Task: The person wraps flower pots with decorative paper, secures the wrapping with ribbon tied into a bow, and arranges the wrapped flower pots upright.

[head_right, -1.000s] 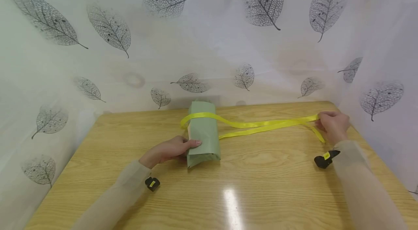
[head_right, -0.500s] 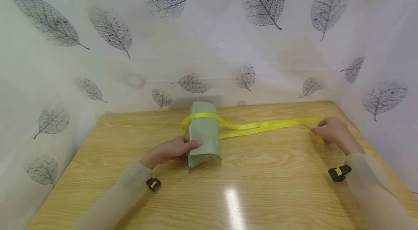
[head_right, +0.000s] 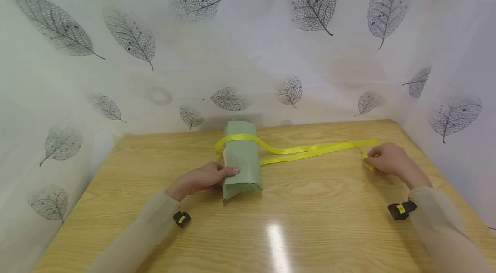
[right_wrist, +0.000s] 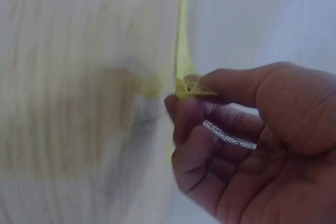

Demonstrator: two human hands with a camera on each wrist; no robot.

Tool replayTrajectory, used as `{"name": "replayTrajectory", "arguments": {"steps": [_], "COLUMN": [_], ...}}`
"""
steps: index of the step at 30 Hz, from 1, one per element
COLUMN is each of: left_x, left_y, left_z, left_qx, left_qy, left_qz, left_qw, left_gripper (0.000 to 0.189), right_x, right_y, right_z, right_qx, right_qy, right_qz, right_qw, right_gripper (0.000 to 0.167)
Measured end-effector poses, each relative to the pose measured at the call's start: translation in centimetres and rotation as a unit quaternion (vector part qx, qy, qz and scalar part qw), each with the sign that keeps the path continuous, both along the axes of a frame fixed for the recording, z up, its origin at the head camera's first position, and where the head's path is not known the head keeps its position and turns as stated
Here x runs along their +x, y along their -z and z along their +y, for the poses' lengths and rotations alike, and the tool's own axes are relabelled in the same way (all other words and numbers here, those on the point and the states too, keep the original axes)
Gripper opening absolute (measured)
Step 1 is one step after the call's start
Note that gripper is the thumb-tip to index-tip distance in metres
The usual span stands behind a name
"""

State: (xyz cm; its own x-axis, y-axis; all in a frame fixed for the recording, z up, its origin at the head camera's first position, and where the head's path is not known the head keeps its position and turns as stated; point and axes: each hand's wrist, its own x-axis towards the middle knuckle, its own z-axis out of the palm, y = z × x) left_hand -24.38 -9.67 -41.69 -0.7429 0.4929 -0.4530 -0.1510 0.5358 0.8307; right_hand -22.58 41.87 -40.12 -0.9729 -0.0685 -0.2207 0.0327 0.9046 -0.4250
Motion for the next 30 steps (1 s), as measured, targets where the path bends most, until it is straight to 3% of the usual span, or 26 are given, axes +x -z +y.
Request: {"name": "replayTrajectory", "arguments": {"steps": [3,6,10,15,24,30], "left_x": [0.1,0.1,0.1,0.0,0.0,-0.1], "left_y": [0.0,-0.1,0.0,0.1,0.0,0.1], "left_z": [0.0,0.0,0.0,0.0,-0.6,-1.2], "left_qx": [0.003,0.010,0.016,0.015,0.004,0.010], "left_qy": [-0.002,-0.002,0.003,0.003,-0.011,-0.013], "left_qz": [-0.003,-0.006,-0.004,-0.007,0.008,-0.008], "left_qw": [1.0000,0.9999,0.9999,0.9999,0.9999,0.9998], "left_gripper": [0.058,0.057,0.057,0.058,0.059,0.059], "right_x": [0.1,0.5,1.2,1.7,0.9,-0.6], "right_y": [-0.5,-1.1,-2.2,-3.6,-5.1,-6.0], "right_z": [-1.4,-3.0,-5.3,-8.0,-12.5,-15.3], "right_qx": [-0.002,0.013,0.004,-0.037,-0.140,-0.186], "right_qy": [-0.026,-0.059,-0.083,-0.106,-0.134,-0.174], "right_qz": [0.062,0.162,0.279,0.393,0.490,0.504], "right_qw": [0.9977,0.9849,0.9565,0.9126,0.8500,0.8253], "right_gripper": [0.034,0.022,0.010,0.024,0.030,0.032]}}
